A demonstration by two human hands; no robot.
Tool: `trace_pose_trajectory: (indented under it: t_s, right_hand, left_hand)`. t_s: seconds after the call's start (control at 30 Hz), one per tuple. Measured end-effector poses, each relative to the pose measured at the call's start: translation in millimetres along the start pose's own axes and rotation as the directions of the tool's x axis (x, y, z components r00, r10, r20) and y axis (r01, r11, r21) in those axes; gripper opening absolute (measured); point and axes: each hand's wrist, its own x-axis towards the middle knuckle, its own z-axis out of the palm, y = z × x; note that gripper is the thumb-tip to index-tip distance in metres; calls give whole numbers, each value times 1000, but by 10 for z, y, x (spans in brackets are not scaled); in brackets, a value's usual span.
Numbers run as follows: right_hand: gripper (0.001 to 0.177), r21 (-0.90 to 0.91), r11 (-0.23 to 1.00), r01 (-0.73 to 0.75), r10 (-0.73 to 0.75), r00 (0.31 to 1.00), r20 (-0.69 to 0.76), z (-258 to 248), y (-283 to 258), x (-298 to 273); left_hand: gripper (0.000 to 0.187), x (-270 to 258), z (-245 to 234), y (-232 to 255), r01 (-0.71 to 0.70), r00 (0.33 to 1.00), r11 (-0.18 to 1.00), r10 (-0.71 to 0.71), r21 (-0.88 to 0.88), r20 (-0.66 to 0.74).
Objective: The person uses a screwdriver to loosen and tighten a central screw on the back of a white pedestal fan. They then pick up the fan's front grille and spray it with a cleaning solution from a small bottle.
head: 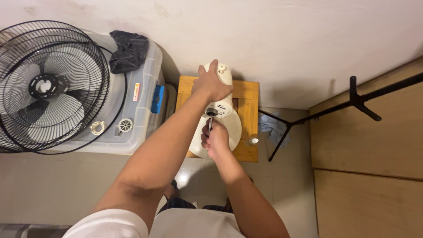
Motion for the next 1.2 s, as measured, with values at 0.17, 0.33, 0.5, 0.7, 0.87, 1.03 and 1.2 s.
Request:
trace_pose_trajectory:
  t_s: [0.17,0.33,0.5,0.7,0.87,1.03,1.2]
  right_hand:
    - [16,17,999,-29,29,1000,-1,-27,-3,35]
    - [16,66,996,-55,53,998,22,-44,-21,52]
    - [18,106,991,-78,73,996,47,-39,-45,39]
    - [23,6,996,-87,87,996,9,-34,-76,-2]
    - [26,1,994,-105,105,991,78,-116,-59,32]
    - [27,-107,988,-111,123,986,114,-408,134,-19]
    - [38,-147,968,-203,212,976,52,-855,486,-91]
  left_hand:
    - [111,9,-6,-8,14,1000,1000,-14,-16,10]
    - [112,44,-13,9,17,1000,1000,-17,4,16]
    - [112,56,8,-2,13,1000,1000,-12,-7,11]
    - [111,19,6,16,11,1000,1000,-11,-5,-12]
    - [110,-112,3,11,10,998,1000,-10,-1,-68]
    - [118,-83,-65,-94,-49,998,998,50,41,-32]
    - [82,-342,62,-775,-471,786,870,339,-147,-517]
